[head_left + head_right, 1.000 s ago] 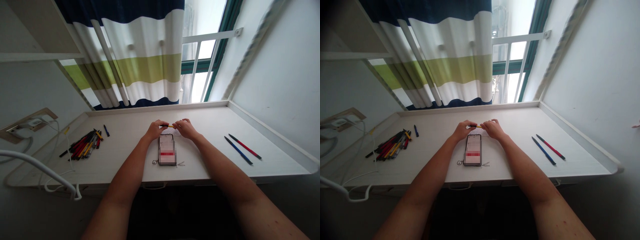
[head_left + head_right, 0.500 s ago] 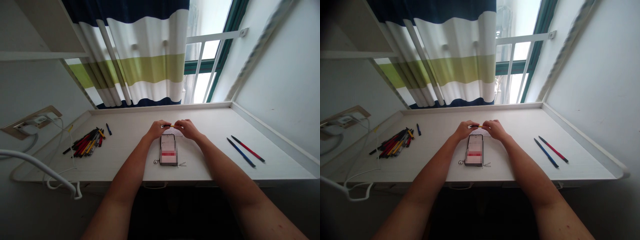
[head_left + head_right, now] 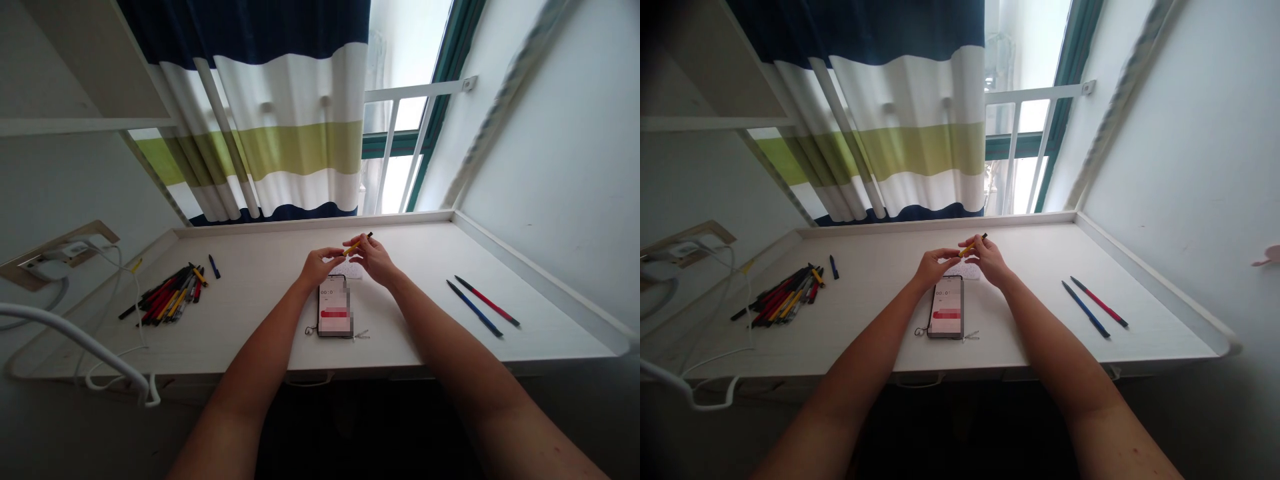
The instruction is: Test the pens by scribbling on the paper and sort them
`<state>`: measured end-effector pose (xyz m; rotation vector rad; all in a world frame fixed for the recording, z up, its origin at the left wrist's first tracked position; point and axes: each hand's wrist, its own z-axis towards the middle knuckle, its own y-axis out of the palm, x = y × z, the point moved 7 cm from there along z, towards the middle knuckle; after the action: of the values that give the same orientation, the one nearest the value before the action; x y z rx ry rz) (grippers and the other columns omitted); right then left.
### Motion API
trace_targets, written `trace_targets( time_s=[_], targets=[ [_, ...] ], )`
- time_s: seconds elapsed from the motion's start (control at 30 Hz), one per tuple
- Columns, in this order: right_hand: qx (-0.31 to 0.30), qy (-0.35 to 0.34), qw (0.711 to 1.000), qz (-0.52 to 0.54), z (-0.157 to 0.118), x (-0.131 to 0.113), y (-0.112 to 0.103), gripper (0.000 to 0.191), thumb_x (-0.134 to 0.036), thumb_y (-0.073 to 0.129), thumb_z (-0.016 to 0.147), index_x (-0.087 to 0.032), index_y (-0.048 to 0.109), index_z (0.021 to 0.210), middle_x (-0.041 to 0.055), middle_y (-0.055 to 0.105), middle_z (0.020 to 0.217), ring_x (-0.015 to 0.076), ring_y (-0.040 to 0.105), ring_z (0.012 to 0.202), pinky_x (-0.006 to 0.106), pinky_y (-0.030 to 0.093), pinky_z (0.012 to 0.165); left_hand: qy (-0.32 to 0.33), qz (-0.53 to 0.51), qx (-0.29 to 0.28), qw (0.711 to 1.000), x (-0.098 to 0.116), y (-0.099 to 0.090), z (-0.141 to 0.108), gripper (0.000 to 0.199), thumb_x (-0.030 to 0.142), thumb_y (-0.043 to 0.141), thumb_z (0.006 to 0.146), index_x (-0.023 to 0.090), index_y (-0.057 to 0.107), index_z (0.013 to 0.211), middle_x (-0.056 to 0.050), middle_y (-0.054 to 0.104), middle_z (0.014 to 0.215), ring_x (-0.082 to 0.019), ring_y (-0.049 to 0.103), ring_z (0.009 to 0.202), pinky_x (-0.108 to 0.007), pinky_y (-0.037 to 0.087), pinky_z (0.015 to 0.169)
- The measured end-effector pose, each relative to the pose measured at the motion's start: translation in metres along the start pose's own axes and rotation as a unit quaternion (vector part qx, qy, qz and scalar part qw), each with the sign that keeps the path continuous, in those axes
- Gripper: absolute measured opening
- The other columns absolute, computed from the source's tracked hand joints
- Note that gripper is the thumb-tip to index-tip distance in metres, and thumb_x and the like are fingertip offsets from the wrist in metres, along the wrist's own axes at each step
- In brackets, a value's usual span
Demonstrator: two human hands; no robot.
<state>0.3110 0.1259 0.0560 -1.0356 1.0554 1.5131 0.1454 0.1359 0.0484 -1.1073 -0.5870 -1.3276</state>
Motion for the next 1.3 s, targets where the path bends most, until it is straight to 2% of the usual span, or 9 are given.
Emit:
trace_targets(
  time_s=[0.07, 0.17, 0.23, 0.3, 0.43, 0.67, 0.9, 1.13, 1.3],
  targets=[
    [0.044, -0.025, 0.999, 0.006, 0.000, -0.009, -0.003, 0.055, -0.082, 0.049, 0.088, -0.027, 0.050, 0.084, 0.0045, 0.069, 0.084, 0.0222, 0.068, 0.086, 0.036, 0.055, 0.070, 0.002, 0.023, 0.020, 1.000, -0.004, -0.009, 0.001, 0.033, 0.037, 0.077, 0.084, 0.020, 0.076, 0.112, -0.008, 0.079, 0.103, -0.021, 0.072, 0.099, -0.038, 0.055, 0.095],
    [0.105, -0.063, 0.989, 0.081, 0.002, -0.028, -0.021, 0.060, -0.085, 0.037, 0.089, -0.028, 0.036, 0.070, -0.0028, 0.043, 0.053, 0.0188, 0.053, 0.055, 0.033, 0.045, 0.051, -0.029, 0.086, 0.126, 0.988, -0.022, -0.045, 0.000, 0.023, 0.031, 0.077, 0.081, 0.018, 0.073, 0.100, -0.004, 0.074, 0.089, -0.016, 0.068, 0.083, -0.032, 0.054, 0.084],
    [0.111, -0.076, 0.982, 0.136, 0.007, -0.044, -0.034, 0.063, -0.087, 0.033, 0.089, -0.028, 0.031, 0.065, -0.0058, 0.026, 0.046, 0.0159, 0.034, 0.043, 0.032, 0.032, 0.041, -0.063, 0.121, 0.125, 0.983, -0.039, -0.059, 0.000, 0.014, 0.025, 0.077, 0.077, 0.017, 0.072, 0.088, 0.000, 0.068, 0.075, -0.014, 0.063, 0.071, -0.029, 0.052, 0.074],
    [0.113, -0.088, 0.976, 0.164, 0.015, -0.061, -0.045, 0.063, -0.085, 0.036, 0.089, -0.028, 0.032, 0.062, -0.0071, 0.019, 0.044, 0.0142, 0.024, 0.040, 0.032, 0.025, 0.039, -0.084, 0.140, 0.116, 0.980, -0.052, -0.066, 0.000, 0.012, 0.023, 0.076, 0.074, 0.017, 0.071, 0.082, 0.000, 0.066, 0.070, -0.015, 0.060, 0.068, -0.028, 0.050, 0.070],
    [0.113, -0.095, 0.976, 0.163, 0.037, -0.078, -0.044, 0.056, -0.075, 0.044, 0.091, -0.028, 0.039, 0.060, -0.0080, 0.018, 0.043, 0.0124, 0.019, 0.039, 0.031, 0.022, 0.038, -0.077, 0.141, 0.064, 0.985, -0.057, -0.057, 0.001, 0.011, 0.026, 0.076, 0.074, 0.018, 0.072, 0.081, -0.003, 0.072, 0.077, -0.017, 0.063, 0.073, -0.031, 0.052, 0.072],
    [0.103, -0.068, 0.974, 0.189, 0.062, -0.061, -0.016, 0.053, -0.072, 0.044, 0.092, -0.027, 0.043, 0.064, -0.0080, 0.019, 0.046, 0.0117, 0.022, 0.040, 0.030, 0.025, 0.038, -0.086, 0.145, 0.030, 0.985, -0.057, -0.050, 0.003, 0.008, 0.024, 0.077, 0.078, 0.018, 0.074, 0.081, -0.006, 0.075, 0.082, -0.018, 0.065, 0.075, -0.033, 0.053, 0.076],
    [0.087, -0.063, 0.973, 0.205, 0.055, -0.050, -0.012, 0.052, -0.074, 0.048, 0.090, -0.028, 0.047, 0.067, -0.0084, 0.019, 0.047, 0.0122, 0.023, 0.041, 0.030, 0.023, 0.039, -0.046, 0.173, 0.052, 0.982, -0.048, -0.049, 0.005, 0.011, 0.023, 0.080, 0.078, 0.019, 0.077, 0.088, -0.006, 0.076, 0.090, -0.020, 0.066, 0.085, -0.036, 0.052, 0.084],
    [0.079, -0.054, 0.963, 0.252, 0.047, -0.038, -0.005, 0.060, -0.084, 0.050, 0.085, -0.028, 0.042, 0.063, -0.0095, 0.018, 0.044, 0.0111, 0.020, 0.039, 0.030, 0.020, 0.037, -0.010, 0.213, 0.043, 0.976, -0.040, -0.045, 0.003, 0.014, 0.021, 0.077, 0.081, 0.021, 0.077, 0.095, -0.005, 0.075, 0.095, -0.020, 0.067, 0.091, -0.039, 0.054, 0.091],
    [0.125, -0.025, 0.954, 0.270, 0.052, -0.030, -0.008, 0.047, -0.060, 0.057, 0.093, -0.027, 0.042, 0.064, -0.0097, 0.022, 0.044, 0.0105, 0.026, 0.039, 0.028, 0.028, 0.040, -0.026, 0.231, 0.053, 0.971, -0.037, -0.047, 0.002, 0.016, 0.022, 0.077, 0.084, 0.022, 0.078, 0.100, -0.005, 0.077, 0.097, -0.020, 0.069, 0.094, -0.038, 0.054, 0.094]
  ],
)
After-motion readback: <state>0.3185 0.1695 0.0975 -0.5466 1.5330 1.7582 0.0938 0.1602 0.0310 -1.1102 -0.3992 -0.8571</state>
